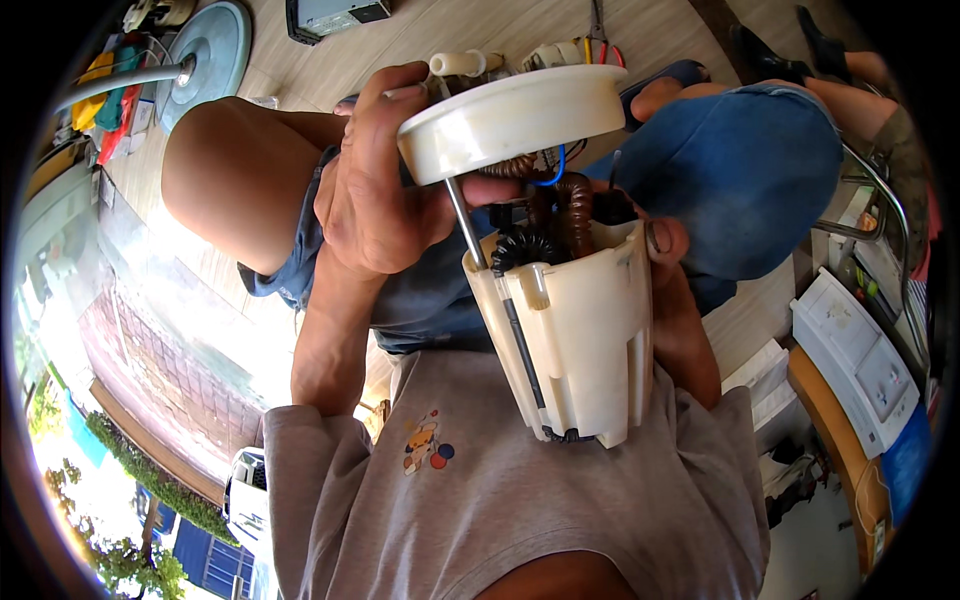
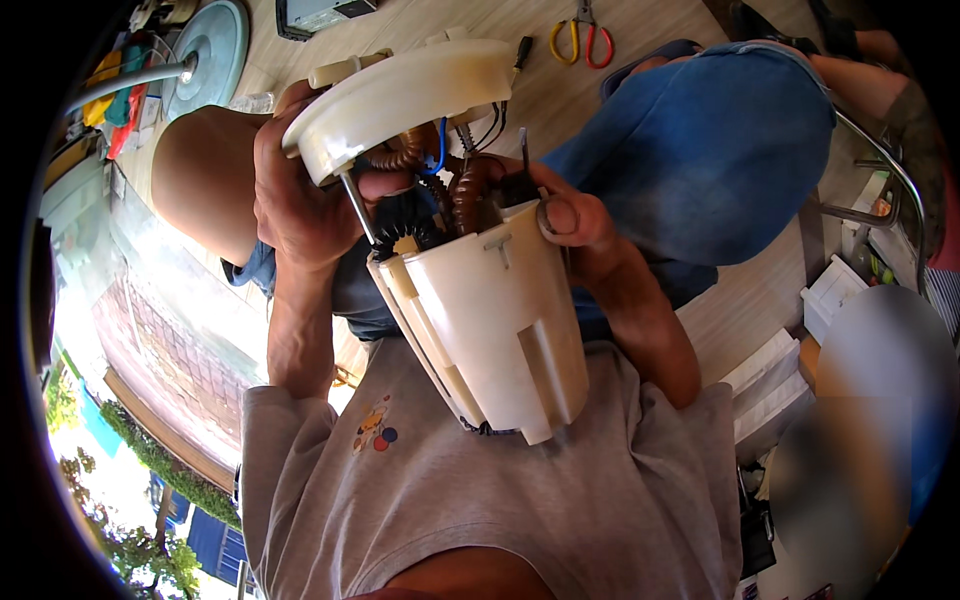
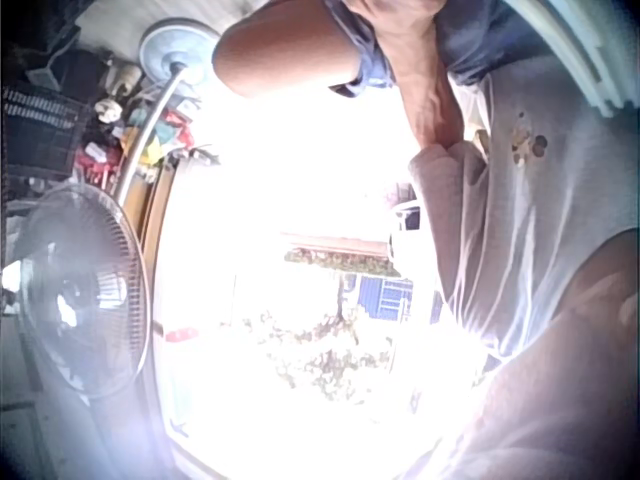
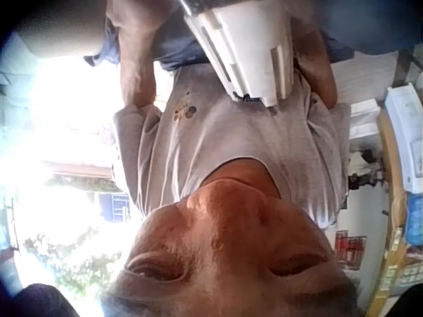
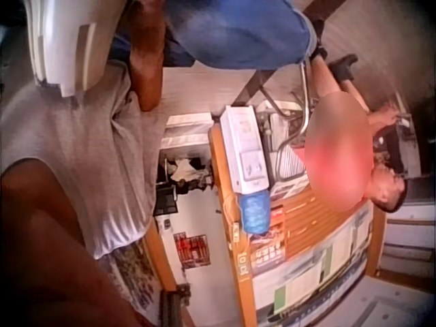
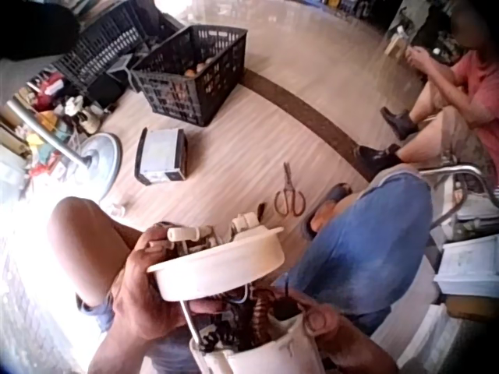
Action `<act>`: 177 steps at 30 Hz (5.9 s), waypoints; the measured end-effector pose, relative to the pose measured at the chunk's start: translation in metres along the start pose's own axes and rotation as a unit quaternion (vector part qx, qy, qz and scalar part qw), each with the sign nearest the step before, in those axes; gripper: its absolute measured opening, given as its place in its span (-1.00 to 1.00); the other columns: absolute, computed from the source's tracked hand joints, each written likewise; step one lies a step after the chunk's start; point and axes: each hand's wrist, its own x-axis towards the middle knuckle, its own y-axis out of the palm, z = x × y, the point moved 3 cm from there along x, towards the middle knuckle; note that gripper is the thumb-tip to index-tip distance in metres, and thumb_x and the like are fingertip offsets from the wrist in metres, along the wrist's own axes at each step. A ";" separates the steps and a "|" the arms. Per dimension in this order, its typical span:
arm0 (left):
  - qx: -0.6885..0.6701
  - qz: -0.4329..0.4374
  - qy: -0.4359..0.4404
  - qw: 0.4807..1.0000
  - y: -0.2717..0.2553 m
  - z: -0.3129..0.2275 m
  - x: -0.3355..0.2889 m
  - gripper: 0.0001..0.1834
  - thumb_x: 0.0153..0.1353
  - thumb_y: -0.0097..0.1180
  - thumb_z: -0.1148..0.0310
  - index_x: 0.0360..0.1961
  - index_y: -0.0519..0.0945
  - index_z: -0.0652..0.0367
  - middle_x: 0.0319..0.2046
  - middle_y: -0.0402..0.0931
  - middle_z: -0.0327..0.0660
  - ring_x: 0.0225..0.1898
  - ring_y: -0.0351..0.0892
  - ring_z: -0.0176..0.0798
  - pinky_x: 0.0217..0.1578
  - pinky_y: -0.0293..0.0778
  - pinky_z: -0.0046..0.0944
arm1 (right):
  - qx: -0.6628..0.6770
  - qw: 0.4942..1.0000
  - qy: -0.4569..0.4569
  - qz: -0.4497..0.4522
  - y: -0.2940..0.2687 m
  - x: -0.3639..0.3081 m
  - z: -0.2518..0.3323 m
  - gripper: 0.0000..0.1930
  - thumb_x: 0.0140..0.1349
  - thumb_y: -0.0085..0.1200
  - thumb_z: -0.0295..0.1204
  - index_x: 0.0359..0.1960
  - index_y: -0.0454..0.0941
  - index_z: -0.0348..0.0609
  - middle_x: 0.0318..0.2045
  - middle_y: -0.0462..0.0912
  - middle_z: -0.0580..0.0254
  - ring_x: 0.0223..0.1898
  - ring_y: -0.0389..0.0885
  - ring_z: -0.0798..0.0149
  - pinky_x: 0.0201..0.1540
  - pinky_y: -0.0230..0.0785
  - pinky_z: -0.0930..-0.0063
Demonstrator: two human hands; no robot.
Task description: The person disassembles and services a car's fuel pump assembly by hand using a small screwdriver, separating the internal modules and aligning the springs and electrical connectors.
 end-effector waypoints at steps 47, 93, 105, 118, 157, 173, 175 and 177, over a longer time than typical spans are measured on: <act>-0.200 -0.170 -0.180 0.948 0.028 -0.020 -0.033 -0.40 0.10 0.34 0.43 0.03 0.21 0.31 -0.13 0.44 -0.01 -0.21 0.53 -0.25 -0.15 0.47 -0.31 | -0.130 0.980 -0.137 0.055 -0.019 -0.022 -0.019 0.06 -0.06 0.35 0.12 0.30 0.06 -0.30 0.25 0.23 -0.05 0.27 0.31 0.12 0.25 0.25 0.26; -0.585 0.038 -0.519 0.622 -0.015 -0.023 -0.073 -0.62 0.27 0.13 0.42 0.05 0.54 0.46 -0.08 0.62 -0.09 -0.04 0.53 -0.34 0.05 0.36 -0.37 | -0.208 0.974 -0.038 -0.086 0.023 -0.001 0.006 -0.18 -0.21 0.46 -0.23 0.10 0.37 -0.41 -0.09 0.59 0.17 -0.04 0.54 0.33 0.11 0.36 0.41; -0.512 0.056 -0.612 0.600 -0.015 -0.012 -0.066 -0.43 -0.05 0.37 0.53 0.06 0.53 0.39 -0.04 0.62 -0.11 0.00 0.57 -0.27 0.05 0.45 -0.30 | -0.333 0.940 0.004 -0.080 0.016 0.003 0.000 -0.24 -0.21 0.47 -0.20 0.02 0.45 -0.41 -0.18 0.67 0.14 -0.15 0.59 0.40 -0.03 0.44 0.49; -0.480 0.096 -0.640 0.592 -0.005 -0.010 -0.077 -0.52 0.09 0.35 0.45 0.06 0.53 0.30 -0.09 0.60 -0.15 -0.11 0.60 -0.33 -0.11 0.58 -0.36 | -0.413 0.895 -0.033 -0.168 0.042 0.003 -0.004 0.07 -0.23 0.49 -0.11 0.29 0.15 -0.37 0.06 0.54 0.01 0.06 0.53 0.24 0.14 0.35 0.41; -0.596 0.073 -0.575 0.555 -0.012 -0.017 -0.076 -0.53 0.13 0.24 0.61 0.11 0.49 0.35 -0.05 0.62 -0.12 -0.01 0.59 -0.26 0.05 0.50 -0.30 | -0.332 0.932 -0.030 -0.143 0.030 0.004 -0.014 -0.09 -0.27 0.55 -0.18 0.08 0.36 -0.47 -0.16 0.68 0.05 -0.10 0.64 0.28 0.06 0.43 0.43; -0.527 0.109 -0.591 0.601 -0.009 -0.013 -0.077 -0.73 0.17 0.31 0.42 -0.14 0.69 0.34 -0.25 0.70 -0.17 -0.22 0.61 -0.42 -0.10 0.50 -0.43 | -0.293 0.941 -0.011 -0.170 0.030 0.001 -0.011 -0.10 -0.20 0.49 -0.22 0.16 0.30 -0.47 -0.06 0.59 0.07 -0.03 0.57 0.28 0.10 0.38 0.44; -0.521 0.113 -0.588 0.608 -0.009 -0.014 -0.075 -0.74 0.17 0.31 0.43 -0.14 0.69 0.35 -0.26 0.70 -0.17 -0.22 0.61 -0.43 -0.11 0.49 -0.44 | -0.294 0.940 -0.013 -0.175 0.030 0.000 -0.012 -0.10 -0.20 0.48 -0.22 0.16 0.31 -0.48 -0.07 0.59 0.07 -0.03 0.57 0.28 0.10 0.38 0.44; -0.515 0.117 -0.584 0.617 -0.008 -0.013 -0.076 -0.74 0.18 0.31 0.43 -0.14 0.69 0.35 -0.26 0.70 -0.17 -0.22 0.60 -0.44 -0.12 0.49 -0.45 | -0.299 0.938 0.002 -0.174 0.032 0.000 -0.010 -0.09 -0.20 0.48 -0.22 0.16 0.29 -0.48 -0.07 0.58 0.07 -0.03 0.57 0.27 0.10 0.38 0.43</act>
